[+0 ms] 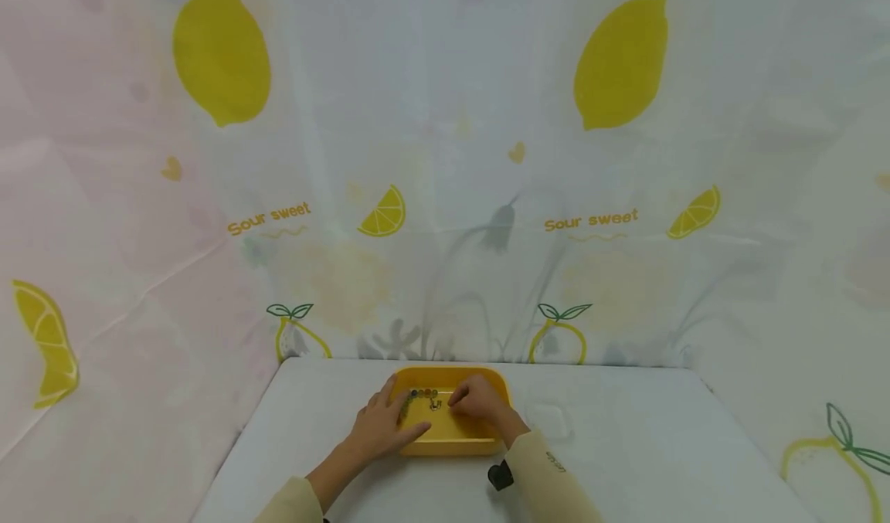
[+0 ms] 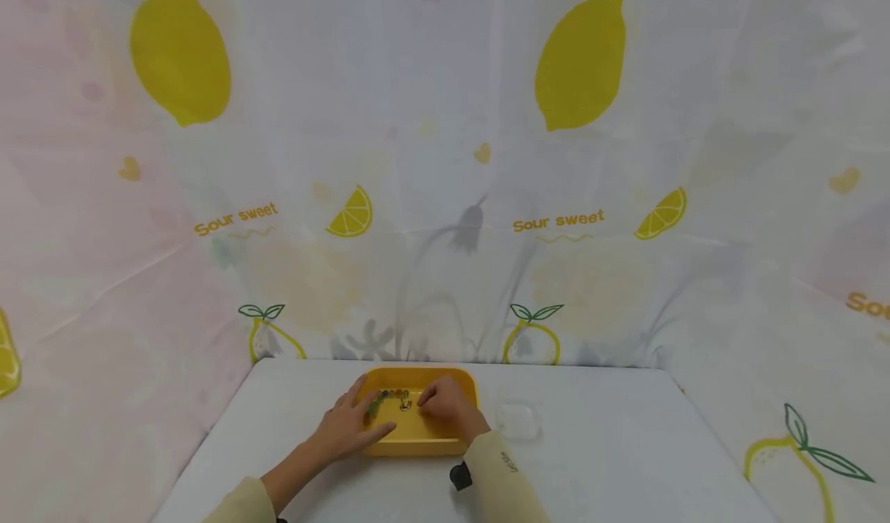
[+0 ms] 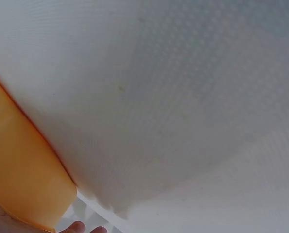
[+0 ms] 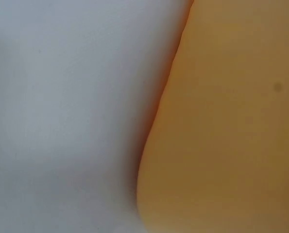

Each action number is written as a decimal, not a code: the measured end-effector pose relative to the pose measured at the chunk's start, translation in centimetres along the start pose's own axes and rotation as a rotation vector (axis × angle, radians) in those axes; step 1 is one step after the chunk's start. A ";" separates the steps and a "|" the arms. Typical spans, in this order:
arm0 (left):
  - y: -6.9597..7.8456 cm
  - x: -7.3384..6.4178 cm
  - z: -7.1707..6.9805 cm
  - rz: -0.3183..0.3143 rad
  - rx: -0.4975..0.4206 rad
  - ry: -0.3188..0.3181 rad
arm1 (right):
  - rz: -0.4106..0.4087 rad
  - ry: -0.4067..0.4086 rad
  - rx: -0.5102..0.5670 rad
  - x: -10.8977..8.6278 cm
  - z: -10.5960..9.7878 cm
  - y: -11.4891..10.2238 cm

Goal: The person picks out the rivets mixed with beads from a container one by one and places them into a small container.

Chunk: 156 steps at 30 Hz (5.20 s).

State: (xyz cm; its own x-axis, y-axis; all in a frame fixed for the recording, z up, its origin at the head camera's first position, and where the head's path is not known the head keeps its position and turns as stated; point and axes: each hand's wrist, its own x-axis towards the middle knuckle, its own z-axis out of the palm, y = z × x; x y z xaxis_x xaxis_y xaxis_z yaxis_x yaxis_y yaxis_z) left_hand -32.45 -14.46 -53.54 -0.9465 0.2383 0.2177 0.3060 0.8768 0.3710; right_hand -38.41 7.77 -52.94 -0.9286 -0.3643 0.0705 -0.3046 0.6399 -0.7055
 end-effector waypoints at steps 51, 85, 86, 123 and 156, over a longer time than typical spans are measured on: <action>-0.2 0.2 -0.2 -0.017 -0.003 -0.033 | 0.079 -0.057 0.315 -4.7 -10.7 -1.2; -0.2 0.3 -0.2 -0.030 -0.024 -0.056 | 0.180 0.027 0.187 -8.8 -16.6 2.9; -0.2 0.3 -0.2 -0.029 -0.023 -0.058 | 0.183 0.032 0.183 -8.8 -16.7 3.1; -0.5 0.2 0.1 -0.010 -0.039 -0.013 | 0.242 0.100 0.218 -10.4 -16.3 5.6; -0.5 0.2 0.0 0.000 -0.050 -0.011 | 0.350 0.178 0.216 -10.5 -14.0 6.2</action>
State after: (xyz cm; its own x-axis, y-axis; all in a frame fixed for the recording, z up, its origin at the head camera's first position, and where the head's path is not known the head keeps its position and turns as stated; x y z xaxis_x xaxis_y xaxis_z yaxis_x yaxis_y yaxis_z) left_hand -32.84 -14.87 -53.72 -0.9475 0.2433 0.2076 0.3106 0.8546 0.4161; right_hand -33.50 24.99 -48.18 -0.9956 -0.0165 -0.0920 0.0685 0.5414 -0.8380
